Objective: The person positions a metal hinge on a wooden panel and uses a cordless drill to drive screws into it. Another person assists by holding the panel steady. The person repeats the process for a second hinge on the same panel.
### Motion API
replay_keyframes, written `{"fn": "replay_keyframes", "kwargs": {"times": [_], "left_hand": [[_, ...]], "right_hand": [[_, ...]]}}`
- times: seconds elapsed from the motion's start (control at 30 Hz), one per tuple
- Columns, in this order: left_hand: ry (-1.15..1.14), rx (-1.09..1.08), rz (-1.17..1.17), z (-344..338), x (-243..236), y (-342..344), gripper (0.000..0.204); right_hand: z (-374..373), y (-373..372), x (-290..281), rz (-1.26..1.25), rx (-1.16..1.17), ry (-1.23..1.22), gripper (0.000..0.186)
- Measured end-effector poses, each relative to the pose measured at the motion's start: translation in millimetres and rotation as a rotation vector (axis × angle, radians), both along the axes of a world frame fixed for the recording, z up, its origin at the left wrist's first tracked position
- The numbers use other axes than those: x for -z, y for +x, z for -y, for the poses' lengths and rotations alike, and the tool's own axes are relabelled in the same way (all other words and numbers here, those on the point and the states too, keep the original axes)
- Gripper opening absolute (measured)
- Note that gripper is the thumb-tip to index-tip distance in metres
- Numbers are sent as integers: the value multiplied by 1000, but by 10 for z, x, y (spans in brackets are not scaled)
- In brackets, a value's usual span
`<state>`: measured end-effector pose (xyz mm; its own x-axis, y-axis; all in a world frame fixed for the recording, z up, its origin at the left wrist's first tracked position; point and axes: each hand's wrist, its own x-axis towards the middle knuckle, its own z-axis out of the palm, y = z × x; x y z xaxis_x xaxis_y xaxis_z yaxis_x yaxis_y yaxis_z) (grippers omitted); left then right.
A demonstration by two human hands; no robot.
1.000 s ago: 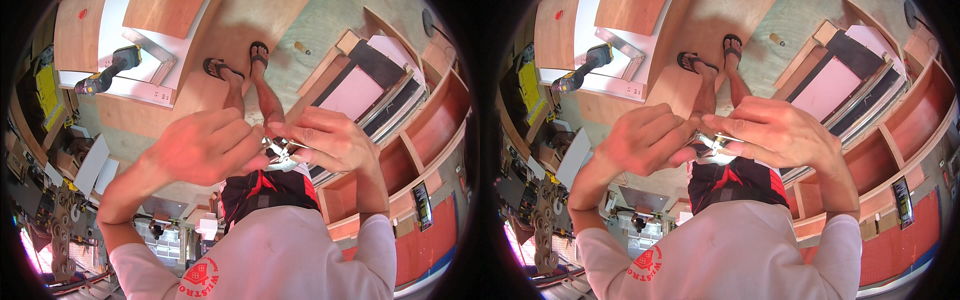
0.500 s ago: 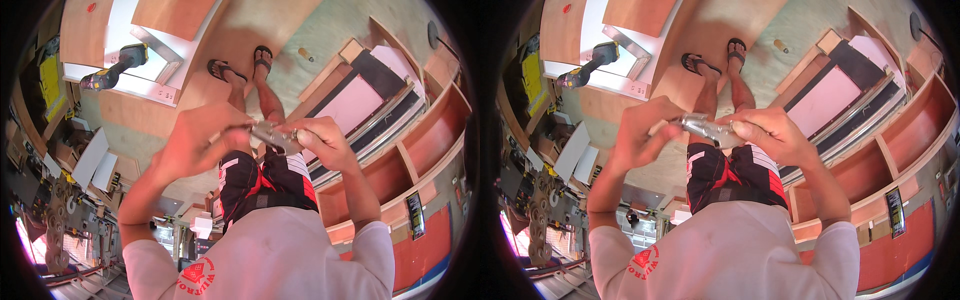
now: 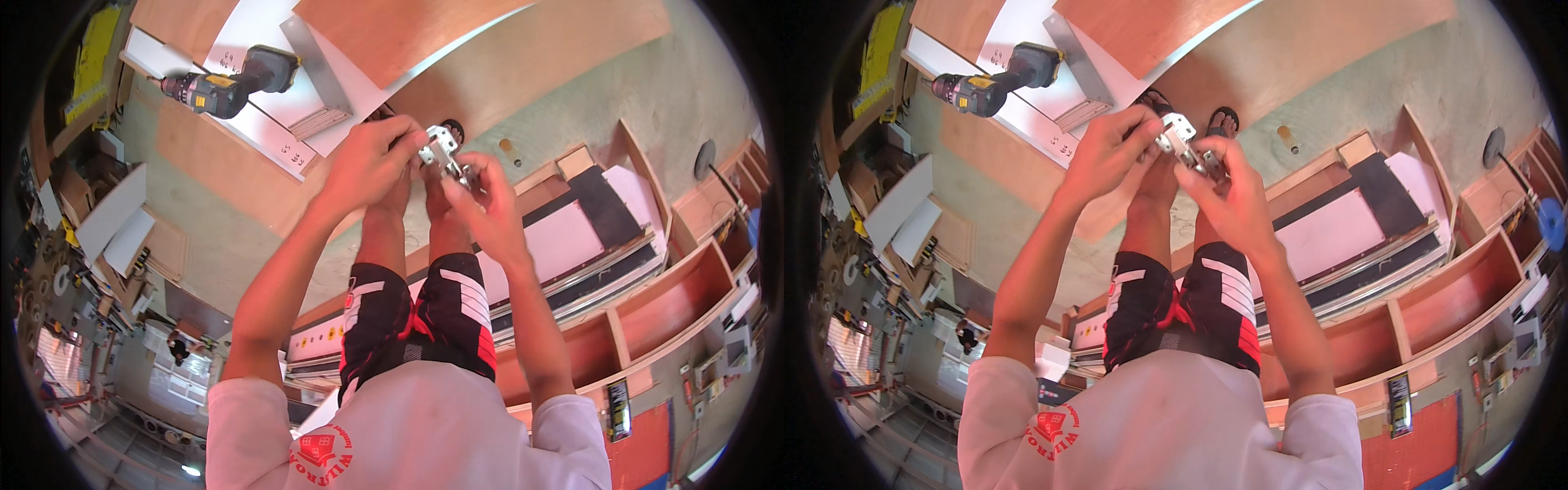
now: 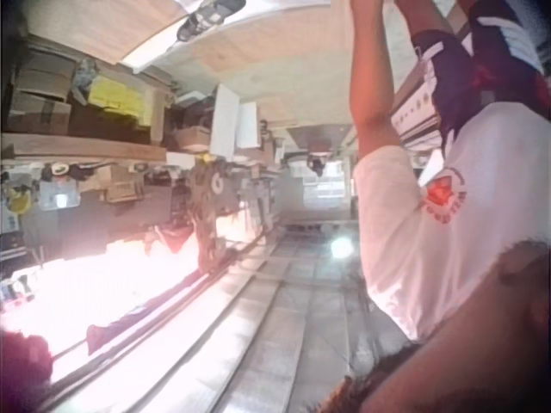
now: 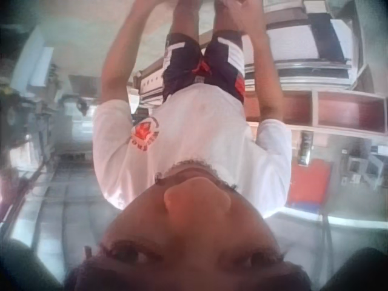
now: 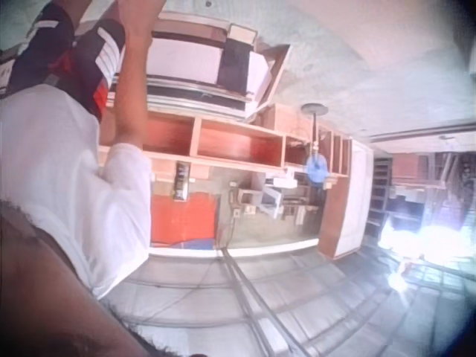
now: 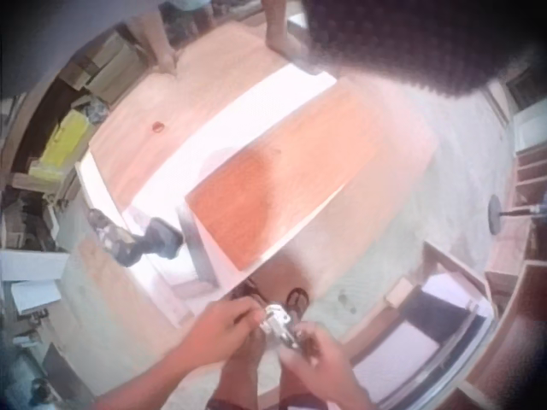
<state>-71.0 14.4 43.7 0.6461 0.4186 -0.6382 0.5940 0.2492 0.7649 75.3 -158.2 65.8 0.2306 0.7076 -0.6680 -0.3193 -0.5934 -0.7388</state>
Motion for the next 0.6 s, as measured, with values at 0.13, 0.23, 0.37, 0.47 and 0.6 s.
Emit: {"fn": "replay_keyframes", "kwargs": {"times": [0.13, 0.23, 0.37, 0.47, 0.6], "left_hand": [[86, -56, -72, -226, 657, -13, 32], [225, -175, -105, -376, 1078, -42, 33], [153, -505, -157, -436, 1311, -307, 33], [165, -630, -214, -408, 1304, -563, 27], [286, -654, -254, -313, 1286, -616, 26]], "right_hand": [[-401, -27, 710, 19, -36, -56, 32], [-623, -4, 1210, -44, 48, -100, 32], [-855, 27, 1706, 34, 118, -117, 31], [-956, -2, 1929, 18, 138, -79, 35], [-975, -24, 2095, 60, 85, -64, 44]]}}
